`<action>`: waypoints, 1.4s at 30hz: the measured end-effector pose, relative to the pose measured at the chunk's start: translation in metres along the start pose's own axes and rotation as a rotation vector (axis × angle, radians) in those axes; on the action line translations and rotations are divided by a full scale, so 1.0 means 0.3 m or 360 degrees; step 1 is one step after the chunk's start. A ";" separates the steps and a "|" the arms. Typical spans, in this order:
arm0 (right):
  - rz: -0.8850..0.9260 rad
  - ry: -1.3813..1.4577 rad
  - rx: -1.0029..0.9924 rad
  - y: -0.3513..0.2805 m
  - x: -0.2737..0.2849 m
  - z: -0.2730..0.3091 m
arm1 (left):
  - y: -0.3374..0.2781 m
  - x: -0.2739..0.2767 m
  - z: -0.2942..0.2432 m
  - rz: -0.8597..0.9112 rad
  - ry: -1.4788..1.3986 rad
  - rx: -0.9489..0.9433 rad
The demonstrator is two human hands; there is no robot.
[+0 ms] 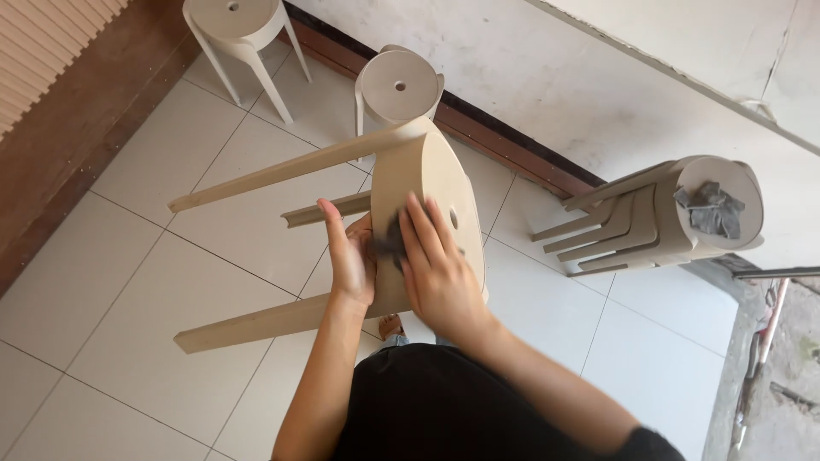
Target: Wiping down plastic stools with a cloth in a coffee shop setting.
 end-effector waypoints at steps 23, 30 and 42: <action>0.0459 0.0195 -0.0175 0.327 -0.316 -0.479 | -0.080 -0.144 -0.059 0.0123 0.0337 -0.0069; -0.0039 0.0225 0.0210 -0.219 -0.030 -0.151 | -0.028 -0.142 -0.073 0.0042 0.0333 -0.0026; -0.1238 0.2374 -0.2050 -0.775 -0.140 -0.745 | 0.127 -0.180 -0.249 0.0291 -0.0007 0.0014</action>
Point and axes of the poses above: each hand's wrist, its own y-axis towards the middle knuckle, its own x-axis out of the back of the hand, z = x × y, the point moved 5 cm from there along y, towards the middle knuckle, and after that the axes turned 4 degrees about x, right-handed, at the moved point
